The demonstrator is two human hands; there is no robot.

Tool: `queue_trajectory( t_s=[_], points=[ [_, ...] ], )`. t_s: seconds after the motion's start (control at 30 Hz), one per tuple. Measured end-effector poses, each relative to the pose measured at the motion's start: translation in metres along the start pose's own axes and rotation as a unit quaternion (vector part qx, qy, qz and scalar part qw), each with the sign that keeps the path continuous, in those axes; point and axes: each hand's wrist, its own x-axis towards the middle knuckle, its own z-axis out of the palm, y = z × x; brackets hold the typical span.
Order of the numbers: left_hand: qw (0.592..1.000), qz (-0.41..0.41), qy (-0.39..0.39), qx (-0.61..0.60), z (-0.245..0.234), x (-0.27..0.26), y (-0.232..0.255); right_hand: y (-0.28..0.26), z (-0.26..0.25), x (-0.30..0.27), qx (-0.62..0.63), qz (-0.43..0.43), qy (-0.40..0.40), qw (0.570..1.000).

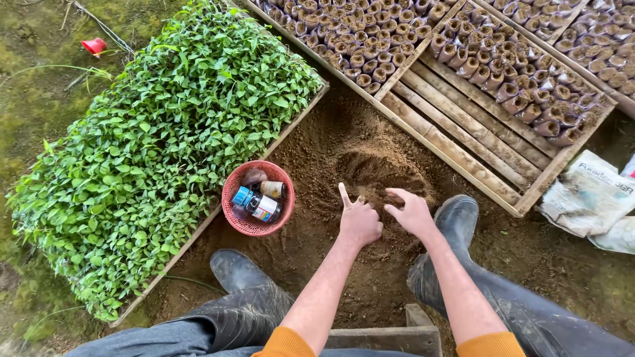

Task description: The person sits on a low stool and repeatedly scoops soil from a pile on the ground, packs it into small plastic seedling pots, and places the filled pots into a wooden tray. The person also reaches into a red basket to retrieve small containers during the process.

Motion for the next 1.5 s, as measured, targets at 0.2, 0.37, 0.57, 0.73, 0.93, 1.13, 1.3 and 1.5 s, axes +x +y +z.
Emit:
queue_trajectory(
  t_s=[0.2, 0.37, 0.57, 0.73, 0.93, 1.13, 1.3, 1.5],
  points=[
    [1.0, -0.018, -0.005, -0.004, -0.008, -0.007, -0.008, -0.007, 0.076, -0.052, -0.165, -0.116, 0.118, 0.972],
    [0.999, -0.046, -0.02, -0.003, -0.003, -0.02, -0.023, -0.006, 0.1, -0.04, -0.188, -0.16, 0.135, 0.96],
    [0.998, -0.045, -0.039, 0.014, 0.009, -0.018, -0.033, -0.009, 0.062, 0.005, -0.045, -0.144, 0.162, 0.975],
    [0.999, -0.033, -0.03, 0.029, 0.023, -0.005, -0.027, -0.096, 0.005, -0.012, 0.146, -0.126, 0.013, 0.981],
    [1.0, -0.013, -0.022, 0.013, 0.001, -0.01, -0.012, -0.036, 0.027, 0.013, 0.028, -0.064, 0.04, 0.997],
    [0.998, 0.014, 0.061, 0.018, 0.02, -0.012, -0.004, -0.042, 0.034, 0.019, 0.084, 0.013, -0.013, 0.996],
    [0.999, 0.013, 0.02, 0.021, 0.025, -0.015, -0.008, -0.082, 0.017, 0.007, 0.113, 0.042, -0.075, 0.99],
    [0.999, 0.02, 0.0, 0.034, 0.017, -0.013, -0.007, -0.04, 0.043, 0.033, 0.112, 0.022, -0.016, 0.993]
  ],
)
